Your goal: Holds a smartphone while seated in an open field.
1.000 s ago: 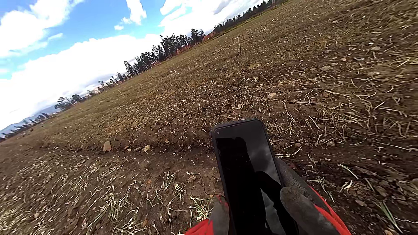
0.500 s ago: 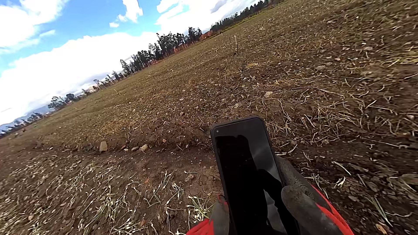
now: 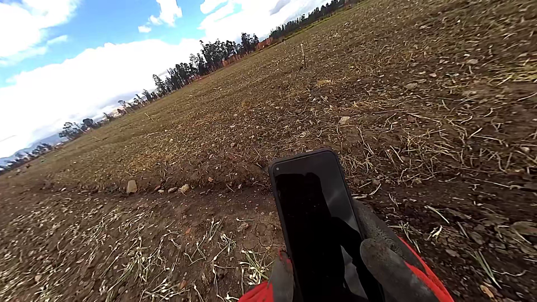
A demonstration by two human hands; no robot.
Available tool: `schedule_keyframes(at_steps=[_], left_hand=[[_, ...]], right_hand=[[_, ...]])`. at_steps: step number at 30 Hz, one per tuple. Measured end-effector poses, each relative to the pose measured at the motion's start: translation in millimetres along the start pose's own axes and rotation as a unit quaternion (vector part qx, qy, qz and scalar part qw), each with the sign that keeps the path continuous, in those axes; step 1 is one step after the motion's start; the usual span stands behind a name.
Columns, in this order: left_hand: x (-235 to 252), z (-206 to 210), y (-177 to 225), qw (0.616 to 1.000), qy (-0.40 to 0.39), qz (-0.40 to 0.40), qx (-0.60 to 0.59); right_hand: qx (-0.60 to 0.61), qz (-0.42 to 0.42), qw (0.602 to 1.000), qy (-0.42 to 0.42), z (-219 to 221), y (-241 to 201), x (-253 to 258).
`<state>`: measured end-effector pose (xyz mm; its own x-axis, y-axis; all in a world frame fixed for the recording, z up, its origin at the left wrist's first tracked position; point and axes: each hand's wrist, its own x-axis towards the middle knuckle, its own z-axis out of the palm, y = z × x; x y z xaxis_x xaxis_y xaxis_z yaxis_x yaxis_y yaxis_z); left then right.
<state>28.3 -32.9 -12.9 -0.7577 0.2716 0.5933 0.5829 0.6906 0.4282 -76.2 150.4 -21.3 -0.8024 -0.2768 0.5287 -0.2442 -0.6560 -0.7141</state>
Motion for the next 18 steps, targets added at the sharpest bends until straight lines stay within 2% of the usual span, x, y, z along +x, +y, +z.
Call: schedule_keyframes(at_steps=[5, 18], left_hand=[[-1.6, 9.0, -2.2, 1.000, 0.028, -0.013, -0.004], [-1.8, 16.2, -7.8, 0.997, 0.002, -0.022, -0.078]], right_hand=[[-0.013, -0.001, 1.000, 0.006, 2.2, -3.6, 1.3], [-0.025, 0.030, 0.999, 0.030, 2.2, -8.3, 1.2]])
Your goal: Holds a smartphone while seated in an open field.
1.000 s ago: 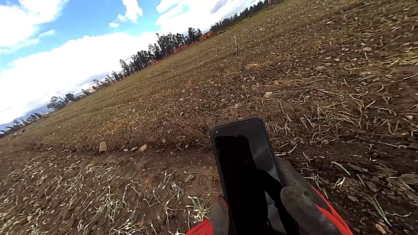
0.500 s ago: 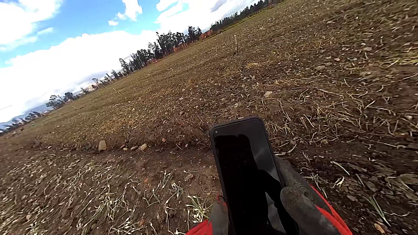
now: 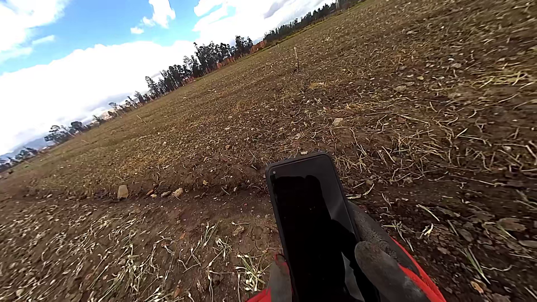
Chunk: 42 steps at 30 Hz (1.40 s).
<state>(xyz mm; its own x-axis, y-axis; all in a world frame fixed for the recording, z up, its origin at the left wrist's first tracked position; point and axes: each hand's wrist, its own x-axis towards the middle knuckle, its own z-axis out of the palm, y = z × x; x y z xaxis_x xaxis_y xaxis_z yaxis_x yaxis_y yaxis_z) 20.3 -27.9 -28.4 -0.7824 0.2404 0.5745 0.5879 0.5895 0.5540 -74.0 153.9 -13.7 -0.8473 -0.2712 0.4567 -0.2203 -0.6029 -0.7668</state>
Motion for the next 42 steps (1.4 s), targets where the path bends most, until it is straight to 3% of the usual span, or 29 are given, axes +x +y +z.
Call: schedule_keyframes(at_steps=[14, 21, 34, 42], left_hand=[[-2.3, -6.1, 4.6, 1.000, -0.009, -0.004, 0.004], [-2.2, -13.3, 10.8, 0.997, 0.014, 0.025, 0.072], [-2.0, -4.6, 10.5, 1.000, 0.002, 0.011, 0.025], [-2.8, 26.0, -9.4, 0.998, 0.035, -0.025, -0.054]], right_hand=[[-0.101, -0.050, 0.994, -0.010, -2.9, 0.3, -3.7], [-0.050, -0.061, 0.997, -0.008, 2.7, 0.7, -9.2], [-0.036, -0.056, 0.998, -0.014, -0.9, 2.2, -6.2], [-0.043, -0.039, 0.998, 0.004, -10.1, 8.9, -0.3]])
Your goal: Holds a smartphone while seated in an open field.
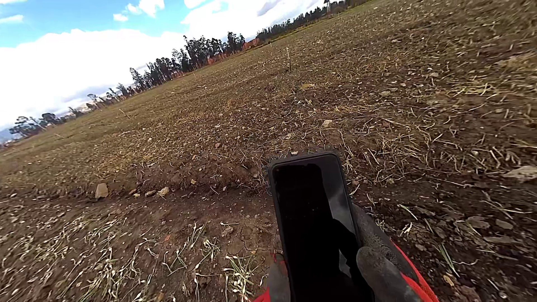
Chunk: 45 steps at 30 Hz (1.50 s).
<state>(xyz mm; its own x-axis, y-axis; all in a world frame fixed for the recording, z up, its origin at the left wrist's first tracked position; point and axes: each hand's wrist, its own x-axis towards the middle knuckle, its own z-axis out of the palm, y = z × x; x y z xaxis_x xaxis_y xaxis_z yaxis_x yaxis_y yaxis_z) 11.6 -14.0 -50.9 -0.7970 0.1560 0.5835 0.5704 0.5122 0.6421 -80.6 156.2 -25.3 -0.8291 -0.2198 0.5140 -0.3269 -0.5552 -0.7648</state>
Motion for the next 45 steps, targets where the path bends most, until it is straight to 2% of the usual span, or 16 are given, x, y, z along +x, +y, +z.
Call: schedule_keyframes(at_steps=[6, 12, 14, 16, 20, 25, 27, 29, 31, 33, 35, 38, 41, 45], left_hand=[[-7.4, 10.2, -12.0, 0.998, 0.010, -0.054, 0.010], [-31.6, 16.1, -44.5, 0.997, 0.028, -0.060, -0.033], [-25.9, 21.6, -37.0, 0.995, 0.046, -0.084, -0.028], [-17.1, 23.0, -26.6, 0.994, 0.046, -0.103, -0.010], [-17.6, 28.4, -32.6, 0.992, 0.053, -0.106, -0.045], [-13.6, 33.1, -42.5, 0.991, 0.074, -0.111, -0.007], [-12.4, 33.2, -43.7, 0.990, 0.084, -0.113, 0.003], [-11.4, 29.7, -47.1, 0.988, 0.095, -0.122, -0.028], [-9.9, 28.5, -55.2, 0.985, 0.110, -0.127, -0.041], [-10.4, 31.6, -59.7, 0.980, 0.123, -0.142, -0.058], [-13.9, 33.4, -60.8, 0.973, 0.143, -0.162, -0.074], [-22.4, 30.6, -74.8, 0.974, 0.136, -0.141, -0.111], [-35.0, 25.4, -85.2, 0.972, 0.161, -0.140, -0.093], [-44.2, 8.2, -80.3, 0.981, 0.128, -0.120, -0.079]], right_hand=[[-0.009, 0.049, 0.999, 0.000, -2.1, 10.2, 3.0], [0.026, 0.107, 0.994, 0.000, -0.9, 21.4, 2.8], [0.022, 0.132, 0.991, 0.006, -1.3, 20.5, 2.3], [-0.009, 0.115, 0.993, 0.003, -2.0, 21.8, 3.3], [-0.119, 0.043, 0.992, -0.013, -9.7, 33.1, 3.9], [-0.152, 0.004, 0.988, -0.042, -16.1, 45.6, 7.1], [-0.125, -0.024, 0.991, -0.052, -19.8, 57.3, 4.8], [-0.073, 0.024, 0.996, -0.042, -16.9, 57.6, 7.1], [-0.087, 0.080, 0.993, -0.011, -9.6, 56.0, 13.8], [-0.128, 0.088, 0.988, 0.006, -5.1, 60.6, 14.7], [-0.158, 0.045, 0.986, -0.035, -8.7, 72.6, 7.1], [-0.121, 0.103, 0.985, -0.069, -10.1, 85.4, 10.0], [-0.093, 0.152, 0.982, -0.055, 2.0, 90.0, 5.6], [-0.051, 0.191, 0.977, -0.078, 21.8, 93.0, -3.1]])
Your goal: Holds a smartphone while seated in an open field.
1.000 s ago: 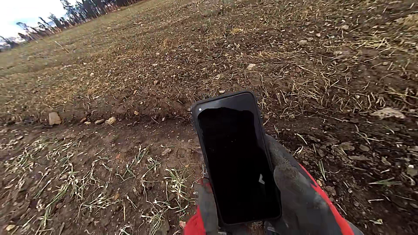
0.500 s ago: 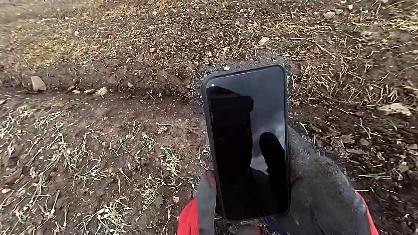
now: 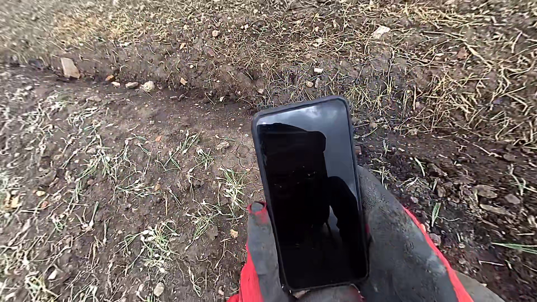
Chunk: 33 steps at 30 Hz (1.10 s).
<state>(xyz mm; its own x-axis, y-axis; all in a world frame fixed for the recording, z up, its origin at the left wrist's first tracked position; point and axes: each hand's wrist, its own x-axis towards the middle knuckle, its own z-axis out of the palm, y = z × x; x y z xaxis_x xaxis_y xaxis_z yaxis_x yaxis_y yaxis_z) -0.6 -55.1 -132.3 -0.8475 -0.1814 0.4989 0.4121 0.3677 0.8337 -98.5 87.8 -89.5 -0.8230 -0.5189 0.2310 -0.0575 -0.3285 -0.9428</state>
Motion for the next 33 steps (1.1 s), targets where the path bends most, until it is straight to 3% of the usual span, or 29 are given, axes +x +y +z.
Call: schedule_keyframes(at_steps=[5, 7, 10, 11, 12, 14, 15, 16, 20, 24, 26, 29, 33], left_hand=[[3.8, -15.2, 18.8, 0.991, 0.020, 0.008, -0.130], [-11.1, -23.2, 27.7, 0.991, 0.017, -0.009, -0.131], [-30.3, -35.8, 39.3, 0.997, 0.028, -0.029, -0.068], [-34.9, -37.3, 37.1, 0.998, 0.038, -0.016, -0.054], [-39.7, -35.1, 31.1, 0.996, 0.069, -0.006, -0.058], [-46.6, -25.3, 16.0, 0.987, 0.107, 0.044, -0.110], [-45.3, -22.8, 27.9, 0.985, 0.102, 0.017, -0.135], [-43.1, -22.0, 42.2, 0.985, 0.084, -0.012, -0.151], [-43.9, -21.8, 71.9, 0.976, 0.027, -0.060, -0.208], [-48.9, -20.3, 73.5, 0.961, 0.033, -0.024, -0.272], [-50.3, -24.7, 77.1, 0.957, 0.034, -0.013, -0.288], [-50.3, -37.7, 82.7, 0.963, 0.056, -0.016, -0.261], [-47.2, -54.5, 84.4, 0.966, 0.079, -0.020, -0.246]], right_hand=[[0.017, 0.034, 0.999, -0.027, 27.4, -16.1, -6.4], [0.006, 0.048, 0.999, 0.000, 39.7, -18.8, -17.4], [-0.016, 0.052, 0.997, -0.056, 52.2, -28.2, -28.3], [0.008, 0.071, 0.997, -0.033, 57.9, -30.3, -33.5], [0.027, 0.055, 0.998, -0.013, 60.5, -26.8, -40.9], [0.062, -0.055, 0.996, 0.019, 59.4, -0.4, -57.4], [0.074, -0.128, 0.989, 0.018, 53.2, 22.1, -67.1], [0.070, -0.144, 0.986, 0.042, 51.2, 25.9, -76.2], [-0.021, -0.057, 0.990, 0.130, 67.9, -44.8, -86.7], [-0.064, -0.079, 0.990, 0.100, 67.9, -47.9, -96.0], [-0.094, -0.082, 0.989, 0.074, 64.9, -48.1, -99.3], [-0.083, -0.076, 0.988, 0.106, 57.1, -51.4, -95.1], [-0.199, -0.050, 0.948, 0.243, -1.4, -55.2, -114.2]])
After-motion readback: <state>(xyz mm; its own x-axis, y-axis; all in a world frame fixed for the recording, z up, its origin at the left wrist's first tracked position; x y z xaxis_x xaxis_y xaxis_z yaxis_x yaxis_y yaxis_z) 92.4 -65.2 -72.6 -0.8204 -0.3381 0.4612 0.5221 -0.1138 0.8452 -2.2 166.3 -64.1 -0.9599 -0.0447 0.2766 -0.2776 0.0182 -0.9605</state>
